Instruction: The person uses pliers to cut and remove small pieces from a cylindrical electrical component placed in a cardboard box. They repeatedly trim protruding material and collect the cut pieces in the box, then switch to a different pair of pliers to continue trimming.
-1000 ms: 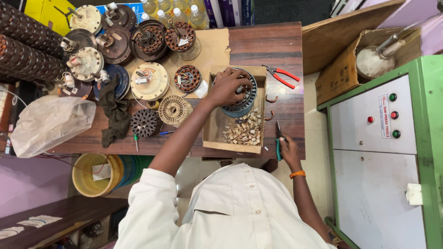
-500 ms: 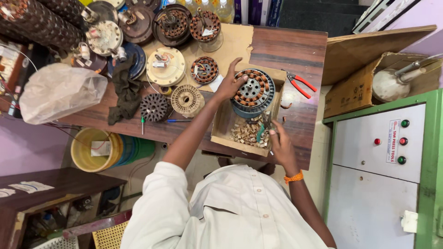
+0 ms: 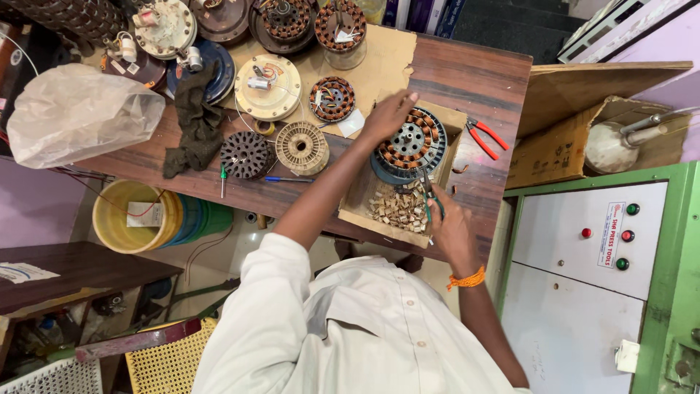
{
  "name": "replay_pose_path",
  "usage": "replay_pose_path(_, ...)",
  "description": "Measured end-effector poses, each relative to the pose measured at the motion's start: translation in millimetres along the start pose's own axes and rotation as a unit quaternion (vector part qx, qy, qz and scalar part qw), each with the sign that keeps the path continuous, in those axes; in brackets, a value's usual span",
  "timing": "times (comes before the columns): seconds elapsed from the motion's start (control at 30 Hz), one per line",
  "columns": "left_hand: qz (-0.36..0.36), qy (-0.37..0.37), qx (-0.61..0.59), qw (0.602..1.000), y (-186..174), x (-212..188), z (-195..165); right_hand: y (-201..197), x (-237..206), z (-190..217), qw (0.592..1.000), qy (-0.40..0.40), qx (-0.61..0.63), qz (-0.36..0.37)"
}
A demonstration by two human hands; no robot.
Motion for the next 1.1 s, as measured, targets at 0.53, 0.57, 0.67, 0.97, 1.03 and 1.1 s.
replay_pose_path(0.53, 0.009, -0.054, 0.080, 0.995, -0.2, -11.8, -10.0, 82.5, -20.2, -39.2, 0.991, 0.101, 0.064, -0.065)
replay_pose_path(0.57, 0.010, -0.066, 0.086, 0.994, -2.9, -14.1, -12.8, 79.3, -20.3, -42.6, 0.988, 0.113, 0.076, -0.077)
replay_pose_path(0.67, 0.027, -0.083, 0.083, 0.993, -6.4, -19.6, -19.8, 96.2, -23.1, -56.5, 0.948, 0.177, 0.253, -0.080)
replay_pose_path(0.97, 0.052, -0.071, 0.067, 0.994, 3.7, -12.2, -11.0, 185.0, -20.9, -10.2, 0.670, 0.124, 0.700, 0.215)
replay_pose_path(1.03, 0.034, -0.055, 0.048, 0.997, 2.4, -10.4, -9.3, 184.5, -28.8, 12.1, 0.466, 0.152, 0.839, 0.235)
replay_pose_path(1.1, 0.016, -0.033, 0.024, 0.999, -0.5, -10.3, -10.0, 180.3, -34.3, 24.6, 0.368, 0.165, 0.885, 0.231)
Point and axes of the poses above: each hand's wrist, its own x-axis towards the middle knuckle, its own y-axis out of the palm, z = x × y, the point moved 10 cm from there along x, towards the middle knuckle, and after that the axes turned 10 degrees about -x, right-handed, at the moved point
